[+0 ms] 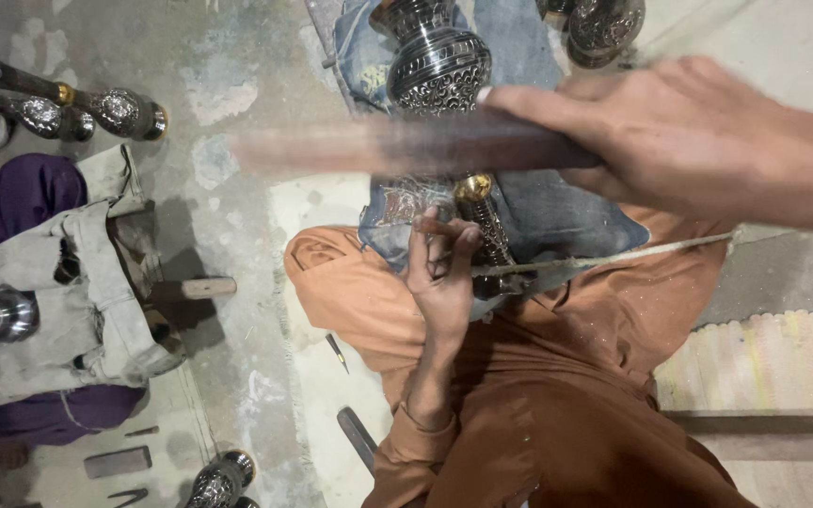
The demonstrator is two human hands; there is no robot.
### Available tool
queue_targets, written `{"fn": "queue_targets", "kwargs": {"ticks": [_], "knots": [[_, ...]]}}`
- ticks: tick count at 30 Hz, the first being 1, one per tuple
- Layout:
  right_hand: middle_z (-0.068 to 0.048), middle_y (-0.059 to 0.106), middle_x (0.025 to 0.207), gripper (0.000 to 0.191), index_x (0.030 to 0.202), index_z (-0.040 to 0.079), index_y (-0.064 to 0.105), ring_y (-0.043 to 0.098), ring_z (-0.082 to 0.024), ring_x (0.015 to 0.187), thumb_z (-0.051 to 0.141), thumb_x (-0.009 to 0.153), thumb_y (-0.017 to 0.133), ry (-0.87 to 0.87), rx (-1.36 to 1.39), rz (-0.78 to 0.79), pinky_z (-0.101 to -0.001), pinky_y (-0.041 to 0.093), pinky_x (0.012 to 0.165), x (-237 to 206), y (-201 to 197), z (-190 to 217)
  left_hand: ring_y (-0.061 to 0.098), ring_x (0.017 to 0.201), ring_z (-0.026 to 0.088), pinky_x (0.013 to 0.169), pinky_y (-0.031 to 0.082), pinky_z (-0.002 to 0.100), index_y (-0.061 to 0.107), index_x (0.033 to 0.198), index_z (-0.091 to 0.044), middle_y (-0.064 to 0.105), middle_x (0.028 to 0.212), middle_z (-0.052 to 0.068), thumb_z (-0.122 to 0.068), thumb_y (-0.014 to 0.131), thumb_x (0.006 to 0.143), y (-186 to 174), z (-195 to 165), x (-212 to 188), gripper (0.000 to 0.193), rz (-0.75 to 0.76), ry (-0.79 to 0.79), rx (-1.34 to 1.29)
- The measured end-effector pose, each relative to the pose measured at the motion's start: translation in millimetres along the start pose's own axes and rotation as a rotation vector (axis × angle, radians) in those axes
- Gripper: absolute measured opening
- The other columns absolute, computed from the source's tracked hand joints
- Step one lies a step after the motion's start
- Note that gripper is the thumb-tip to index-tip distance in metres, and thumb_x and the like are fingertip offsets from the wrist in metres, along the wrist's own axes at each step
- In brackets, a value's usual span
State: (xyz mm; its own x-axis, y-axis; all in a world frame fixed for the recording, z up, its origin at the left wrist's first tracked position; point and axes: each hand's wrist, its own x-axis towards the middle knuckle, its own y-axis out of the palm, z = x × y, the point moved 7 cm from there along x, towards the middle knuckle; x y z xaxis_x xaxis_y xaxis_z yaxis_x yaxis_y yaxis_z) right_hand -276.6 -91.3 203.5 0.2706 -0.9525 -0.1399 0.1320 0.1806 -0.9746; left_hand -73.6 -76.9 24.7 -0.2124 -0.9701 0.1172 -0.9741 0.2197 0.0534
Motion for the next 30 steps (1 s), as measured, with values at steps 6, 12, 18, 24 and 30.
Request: {"fn": "queue_targets", "kwargs": {"ticks": [6, 12, 18, 24, 30], "knots": [[0.001, 0.069, 0.104, 0.080, 0.167, 0.035, 0.020, 0.065, -0.016, 0.065, 0.028, 0.095, 0.053, 0.106, -0.230, 0.238, -0.0302, 0.055, 0.053, -6.7, 19.2, -16.3, 0.066, 0.094, 0.009, 0.089, 0.056, 0.023, 0.050, 0.140, 0.008, 0.072, 0.103, 0.007, 0.005, 0.068, 0.100, 0.7, -0.5, -2.0, 0.044, 0.007, 0.000, -0.030], [0.002, 0.068, 0.099, 0.073, 0.166, 0.040, 0.016, 0.066, -0.012, 0.064, 0.033, 0.102, 0.049, 0.144, -0.441, 0.325, -0.0267, 0.051, 0.051, -13.0, 25.9, -21.5, 0.067, 0.096, 0.010, 0.094, 0.056, 0.025, 0.055, 0.132, 0.006, 0.072, 0.105, 0.008, 0.006, 0.068, 0.102, 1.5, 3.0, -2.0, 0.033, 0.044, 0.010, -0.064], [0.003, 0.066, 0.085, 0.076, 0.167, 0.039, 0.016, 0.058, -0.009, 0.053, 0.032, 0.100, 0.050, 0.142, -0.387, 0.262, -0.0248, 0.044, 0.045, -17.3, 25.5, -24.7, 0.067, 0.095, 0.008, 0.087, 0.056, 0.023, 0.054, 0.132, 0.003, 0.072, 0.104, 0.007, 0.007, 0.067, 0.098, 0.8, 7.7, -0.7, 0.037, 0.040, -0.029, -0.102], [0.005, 0.061, 0.083, 0.068, 0.169, 0.036, 0.010, 0.050, -0.005, 0.044, 0.032, 0.107, 0.040, 0.186, -0.401, 0.367, -0.0235, 0.046, 0.044, -21.2, 32.4, -28.2, 0.068, 0.093, 0.008, 0.087, 0.057, 0.022, 0.055, 0.132, 0.003, 0.073, 0.103, 0.007, 0.009, 0.068, 0.098, 2.1, 0.0, 2.2, 0.036, 0.072, 0.011, -0.046], [0.003, 0.066, 0.085, 0.064, 0.162, 0.036, 0.026, 0.050, -0.008, 0.044, 0.028, 0.104, 0.049, 0.088, -0.329, 0.063, -0.0277, 0.045, 0.042, -19.9, 17.4, -19.4, 0.065, 0.088, 0.004, 0.080, 0.054, 0.019, 0.057, 0.129, 0.000, 0.075, 0.100, 0.006, 0.008, 0.071, 0.095, 1.0, -5.0, 6.6, 0.037, 0.083, -0.007, 0.044]]}}
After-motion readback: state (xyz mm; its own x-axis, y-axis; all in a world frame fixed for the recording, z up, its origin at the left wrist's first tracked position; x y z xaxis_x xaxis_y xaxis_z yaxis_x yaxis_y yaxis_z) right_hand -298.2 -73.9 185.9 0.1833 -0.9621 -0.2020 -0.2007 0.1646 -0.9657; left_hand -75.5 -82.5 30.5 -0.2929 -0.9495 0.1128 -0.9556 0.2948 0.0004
